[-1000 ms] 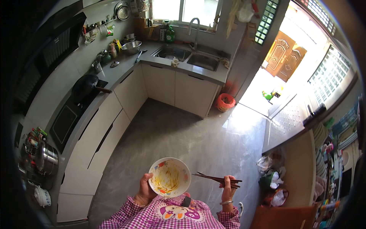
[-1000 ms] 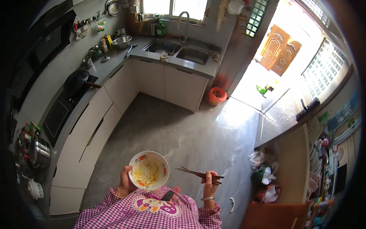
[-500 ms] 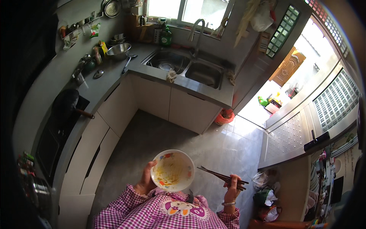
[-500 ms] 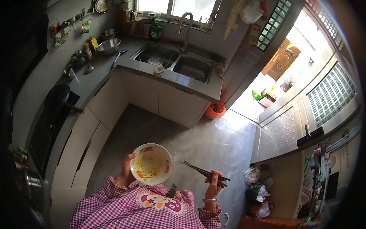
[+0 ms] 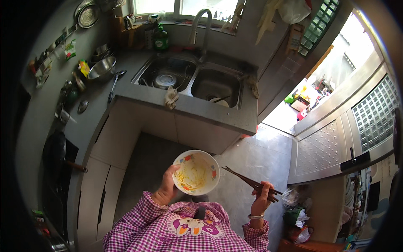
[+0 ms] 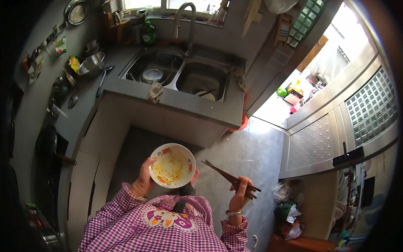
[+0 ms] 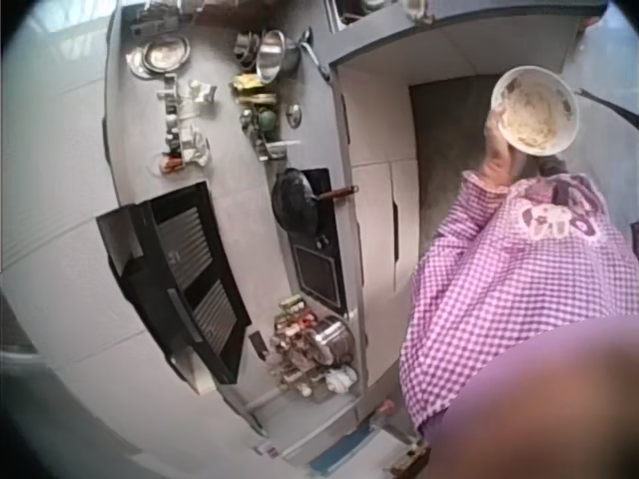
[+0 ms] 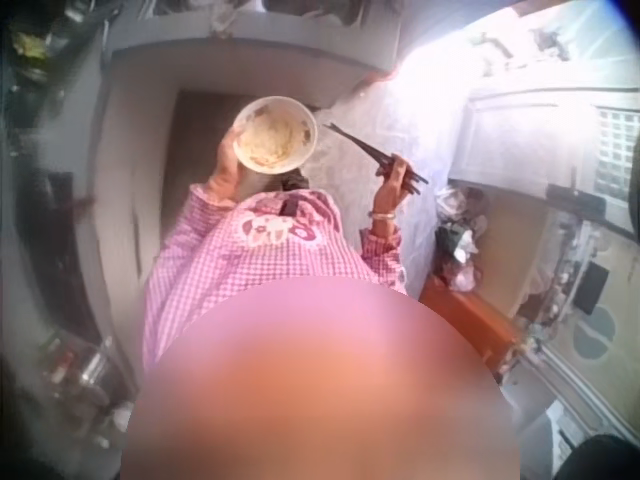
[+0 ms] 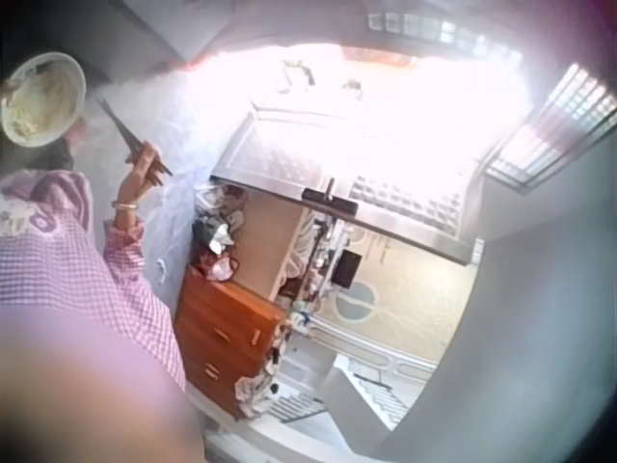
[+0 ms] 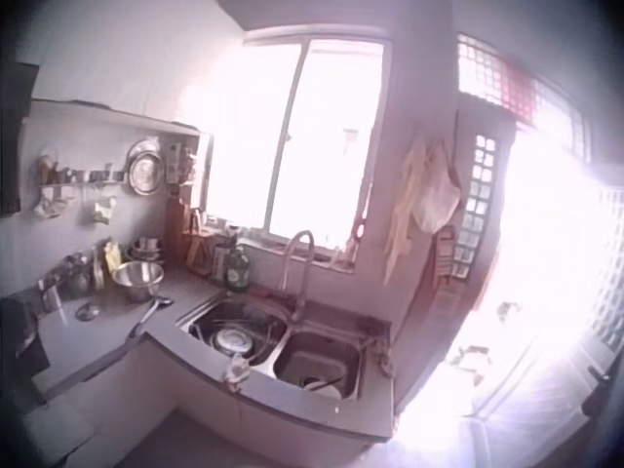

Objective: The person carries a bowl and chopsticks to the kitchen sink, rinses the bowl under running water, and scrubs it with a sponge. They then rinse the chopsticks and place both the bowl and chopsticks into a dish rack.

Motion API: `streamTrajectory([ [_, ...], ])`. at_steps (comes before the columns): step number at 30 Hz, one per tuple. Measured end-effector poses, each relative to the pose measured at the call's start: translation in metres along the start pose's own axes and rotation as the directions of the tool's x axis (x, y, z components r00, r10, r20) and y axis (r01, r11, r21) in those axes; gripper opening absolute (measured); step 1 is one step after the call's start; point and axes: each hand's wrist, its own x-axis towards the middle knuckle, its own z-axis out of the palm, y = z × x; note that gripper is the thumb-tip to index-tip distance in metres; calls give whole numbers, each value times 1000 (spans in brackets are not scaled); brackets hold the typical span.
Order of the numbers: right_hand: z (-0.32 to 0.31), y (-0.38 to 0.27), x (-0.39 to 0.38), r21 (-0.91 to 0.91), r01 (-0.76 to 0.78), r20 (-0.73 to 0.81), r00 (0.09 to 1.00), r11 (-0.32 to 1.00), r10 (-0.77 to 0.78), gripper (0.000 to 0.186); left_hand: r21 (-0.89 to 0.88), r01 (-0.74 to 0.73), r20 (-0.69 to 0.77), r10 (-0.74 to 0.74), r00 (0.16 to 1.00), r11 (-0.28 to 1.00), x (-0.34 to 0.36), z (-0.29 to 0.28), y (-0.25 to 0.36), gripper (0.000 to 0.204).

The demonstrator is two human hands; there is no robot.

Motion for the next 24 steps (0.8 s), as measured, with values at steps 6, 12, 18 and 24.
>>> streamTrajectory([
  [6, 59, -1, 117, 68, 23, -19, 1000, 997, -22, 28, -79, -177, -35, 174, 984, 981, 132, 24, 64, 47],
  [12, 94, -6, 196, 82, 12, 1, 1000, 997, -12, 27, -63, -230, -174, 216, 961, 971, 263, 48, 106, 45],
  [18, 110, 11, 224, 14, -28, -47, 998, 1000, 29, 31, 57, -51, -157, 59, 986, 997, 379, 47, 121, 45],
  [24, 120, 21, 234, -43, -34, -171, 985, 998, 26, 32, 36, -2, -257, 11, 966, 999, 491, 28, 116, 44],
])
